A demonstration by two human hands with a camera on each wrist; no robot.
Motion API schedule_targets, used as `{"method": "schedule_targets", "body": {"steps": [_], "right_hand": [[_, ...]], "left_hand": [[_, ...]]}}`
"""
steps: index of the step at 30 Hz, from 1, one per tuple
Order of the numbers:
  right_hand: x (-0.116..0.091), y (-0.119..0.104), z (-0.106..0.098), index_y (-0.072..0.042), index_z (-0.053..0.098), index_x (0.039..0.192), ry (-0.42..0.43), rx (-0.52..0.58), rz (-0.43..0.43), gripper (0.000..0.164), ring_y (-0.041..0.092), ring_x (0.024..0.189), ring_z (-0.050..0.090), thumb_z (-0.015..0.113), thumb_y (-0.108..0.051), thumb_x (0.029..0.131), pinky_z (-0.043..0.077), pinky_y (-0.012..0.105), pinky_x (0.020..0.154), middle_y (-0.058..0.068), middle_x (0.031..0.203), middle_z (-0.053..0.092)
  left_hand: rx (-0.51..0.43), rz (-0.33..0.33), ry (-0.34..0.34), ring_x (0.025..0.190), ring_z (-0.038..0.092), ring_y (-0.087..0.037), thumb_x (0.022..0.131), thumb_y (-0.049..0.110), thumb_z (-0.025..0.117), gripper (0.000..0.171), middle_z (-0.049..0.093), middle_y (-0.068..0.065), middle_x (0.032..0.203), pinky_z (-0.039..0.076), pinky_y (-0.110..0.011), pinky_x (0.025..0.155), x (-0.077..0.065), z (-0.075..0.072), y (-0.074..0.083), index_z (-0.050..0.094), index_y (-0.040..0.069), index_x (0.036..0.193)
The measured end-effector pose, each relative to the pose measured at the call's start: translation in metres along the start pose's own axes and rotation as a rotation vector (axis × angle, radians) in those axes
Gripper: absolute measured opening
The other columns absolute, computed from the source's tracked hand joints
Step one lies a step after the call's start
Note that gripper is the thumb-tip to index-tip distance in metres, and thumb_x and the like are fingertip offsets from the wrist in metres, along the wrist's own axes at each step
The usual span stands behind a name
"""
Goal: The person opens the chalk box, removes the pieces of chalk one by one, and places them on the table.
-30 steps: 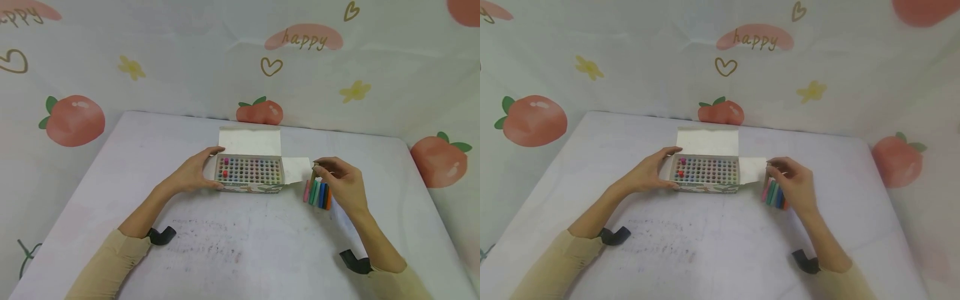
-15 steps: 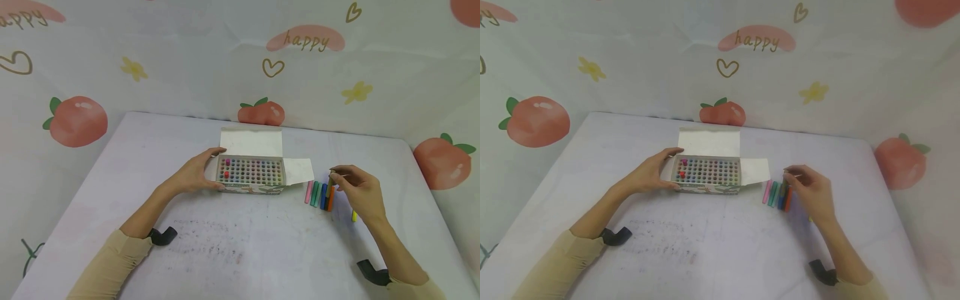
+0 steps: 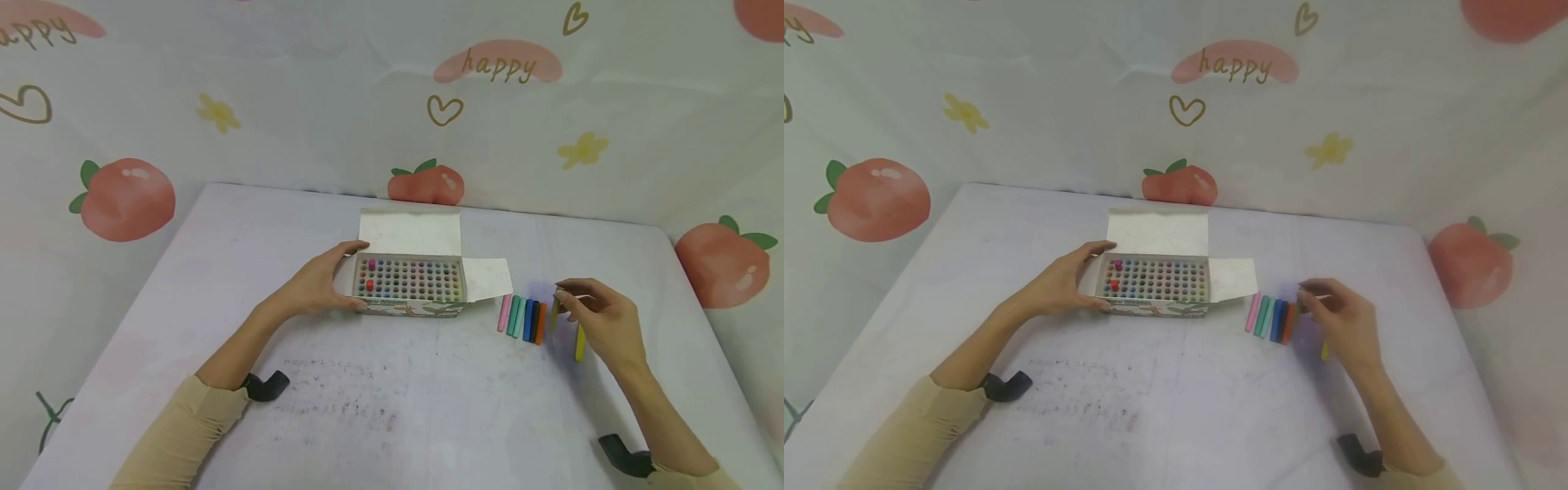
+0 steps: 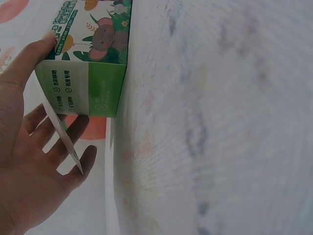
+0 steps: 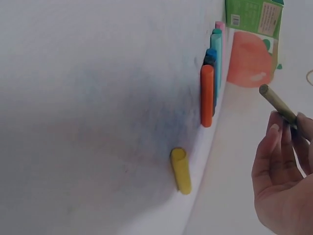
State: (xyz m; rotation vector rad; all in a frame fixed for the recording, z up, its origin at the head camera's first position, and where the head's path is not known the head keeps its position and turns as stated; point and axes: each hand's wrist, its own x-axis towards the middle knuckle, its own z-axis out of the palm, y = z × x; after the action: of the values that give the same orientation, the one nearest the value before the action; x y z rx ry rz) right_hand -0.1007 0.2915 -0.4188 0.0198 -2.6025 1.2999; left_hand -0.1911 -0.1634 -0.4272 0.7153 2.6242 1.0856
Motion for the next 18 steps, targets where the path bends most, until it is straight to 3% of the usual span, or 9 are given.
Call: {"method": "schedule_targets", "body": {"steps": [4, 12, 18], "right_hand": [[-0.001, 0.005, -0.003, 0.001, 0.068, 0.113, -0.025, -0.005, 0.037, 0.022, 0.006, 0.075, 0.068, 0.068, -0.012, 0.095, 0.054, 0.019, 0.062, 0.0, 0.093, 0.071], [-0.005, 0.016, -0.006, 0.003, 0.067, 0.116, -0.052, -0.032, 0.09, 0.026, 0.003, 0.073, 0.067, 0.067, -0.014, 0.096, 0.055, 0.022, 0.059, -0.011, 0.091, 0.068], [-0.007, 0.022, -0.009, 0.003, 0.067, 0.117, -0.065, -0.05, 0.141, 0.028, 0.009, 0.07, 0.069, 0.067, -0.017, 0.097, 0.056, 0.024, 0.059, -0.005, 0.092, 0.07]], "left_hand": [[0.003, -0.001, 0.0, 0.126, 0.048, -0.025, 0.067, 0.038, 0.093, 0.108, 0.049, -0.007, 0.143, 0.038, -0.052, 0.104, 0.0, 0.0, 0.0, 0.032, 0.021, 0.154], [0.004, 0.005, 0.002, 0.13, 0.046, -0.026, 0.066, 0.039, 0.093, 0.108, 0.048, -0.007, 0.145, 0.037, -0.052, 0.106, 0.0, 0.0, -0.001, 0.031, 0.022, 0.154], [0.001, 0.003, 0.002, 0.131, 0.046, -0.026, 0.066, 0.04, 0.093, 0.109, 0.048, -0.008, 0.144, 0.036, -0.053, 0.107, 0.0, 0.0, -0.002, 0.031, 0.023, 0.154]]}}
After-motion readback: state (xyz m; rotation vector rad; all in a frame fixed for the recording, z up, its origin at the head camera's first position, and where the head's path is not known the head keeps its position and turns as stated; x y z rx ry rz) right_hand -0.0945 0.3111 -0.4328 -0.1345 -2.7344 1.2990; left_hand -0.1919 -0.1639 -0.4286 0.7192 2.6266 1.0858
